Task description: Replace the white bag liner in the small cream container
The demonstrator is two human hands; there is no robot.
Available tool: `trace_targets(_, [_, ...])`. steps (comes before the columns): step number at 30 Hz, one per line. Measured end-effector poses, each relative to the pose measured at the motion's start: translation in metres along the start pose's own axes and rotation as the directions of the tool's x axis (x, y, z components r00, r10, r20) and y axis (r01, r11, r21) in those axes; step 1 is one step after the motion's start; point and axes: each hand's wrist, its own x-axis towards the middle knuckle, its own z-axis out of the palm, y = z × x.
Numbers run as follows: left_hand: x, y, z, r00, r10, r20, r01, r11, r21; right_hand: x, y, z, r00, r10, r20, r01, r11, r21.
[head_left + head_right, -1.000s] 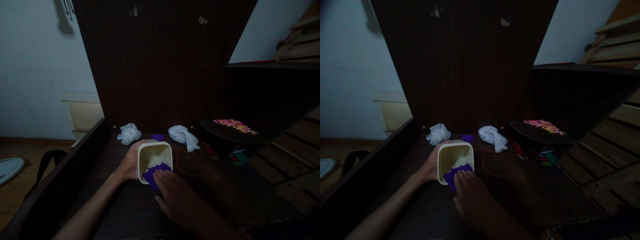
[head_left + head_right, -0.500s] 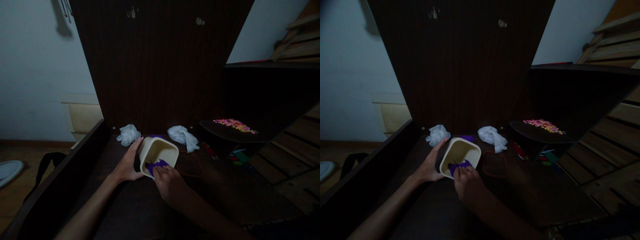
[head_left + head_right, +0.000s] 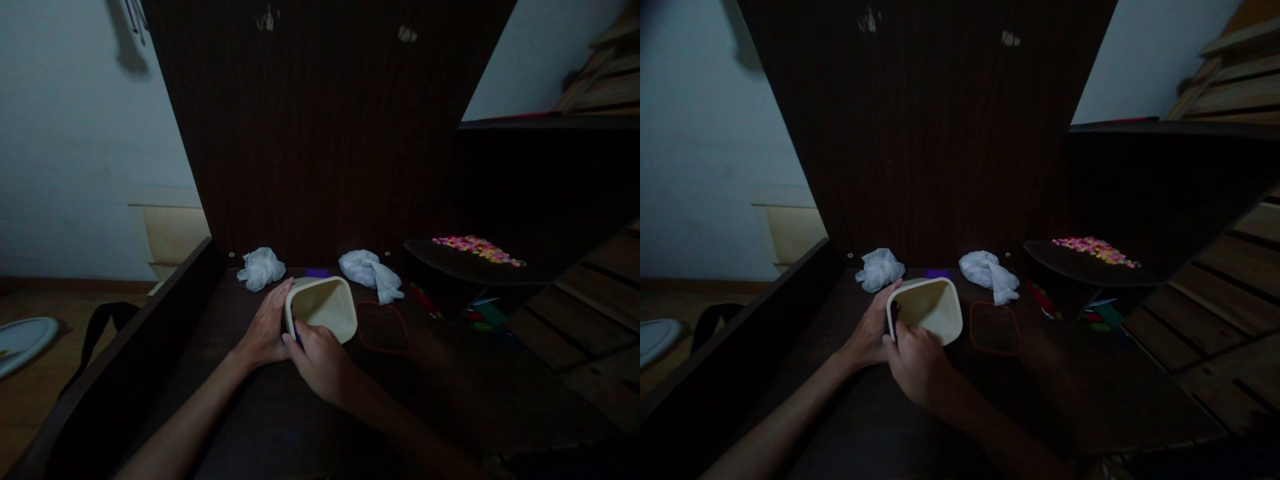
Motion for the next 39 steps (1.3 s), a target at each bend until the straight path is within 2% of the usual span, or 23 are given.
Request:
trace_targets(4, [-0.006,-0.008,0.001,0.998,-0.009,-0.059,0.012,0.999,0.047,-0.005,-0.008,0.003,0.997,-0.079,-0.010,0.079,0.980,0.182])
trace_targets(7, [-0.006,-0.011,-0.001,0.999,0.012,-0.053,-0.007,0.995,0.099,-0.015,-0.010,0.002,0.989,-0.151,0.002,0.148,0.973,0.175])
trace_targets(10, [-0.004,-0.011,-0.004,0.999,0.037,-0.024,-0.034,0.994,0.107,-0.029,-0.008,0.001,0.974,-0.226,-0.004,0.226,0.973,0.043])
trace_targets(13, [-0.002,-0.012,-0.005,0.999,0.040,-0.033,-0.038,0.998,0.055,-0.041,-0.002,0.002,0.966,-0.257,0.018,0.256,0.953,-0.164])
trace_targets(15, [-0.002,-0.011,-0.005,0.999,0.038,-0.025,-0.037,0.999,0.035,-0.046,0.001,0.001,0.978,-0.203,0.051,0.209,0.923,-0.322])
trace_targets(17, [-0.001,-0.010,-0.006,1.000,0.031,-0.003,-0.031,0.999,0.038,-0.048,0.003,-0.002,0.992,-0.101,0.072,0.123,0.881,-0.457])
trace_targets(19, [0.000,-0.009,-0.006,1.000,0.026,0.005,-0.026,0.999,0.048,-0.044,0.002,-0.008,0.994,-0.024,0.108,0.078,0.845,-0.528])
trace_targets(22, [0.003,-0.006,-0.007,0.999,0.041,-0.002,-0.041,0.998,0.053,-0.028,0.003,-0.019,0.975,-0.034,0.221,0.151,0.829,-0.539])
trace_targets(27, [0.006,-0.001,-0.006,0.996,0.091,0.012,-0.091,0.994,0.059,0.013,0.010,-0.017,0.893,-0.022,0.450,0.289,0.794,-0.535])
trace_targets(30, [0.004,-0.001,-0.005,0.994,0.112,-0.005,-0.112,0.992,0.049,0.033,0.012,-0.009,0.870,0.010,0.493,0.267,0.832,-0.487])
trace_targets(33, [0.001,-0.003,-0.004,0.994,0.112,-0.015,-0.112,0.994,0.011,0.042,0.009,-0.005,0.871,0.029,0.491,0.218,0.872,-0.438])
trace_targets(35, [-0.001,-0.004,-0.005,0.994,0.107,-0.021,-0.107,0.994,-0.010,0.042,0.006,-0.004,0.862,-0.007,0.507,0.265,0.858,-0.440])
trace_targets(37, [-0.003,-0.005,-0.006,0.996,0.087,-0.024,-0.087,0.996,-0.027,0.041,0.005,-0.003,0.840,-0.093,0.535,0.346,0.851,-0.395])
trace_targets(39, [-0.004,-0.006,-0.006,0.998,0.058,-0.020,-0.059,0.997,-0.042,0.039,0.006,-0.001,0.841,-0.189,0.507,0.387,0.865,-0.318])
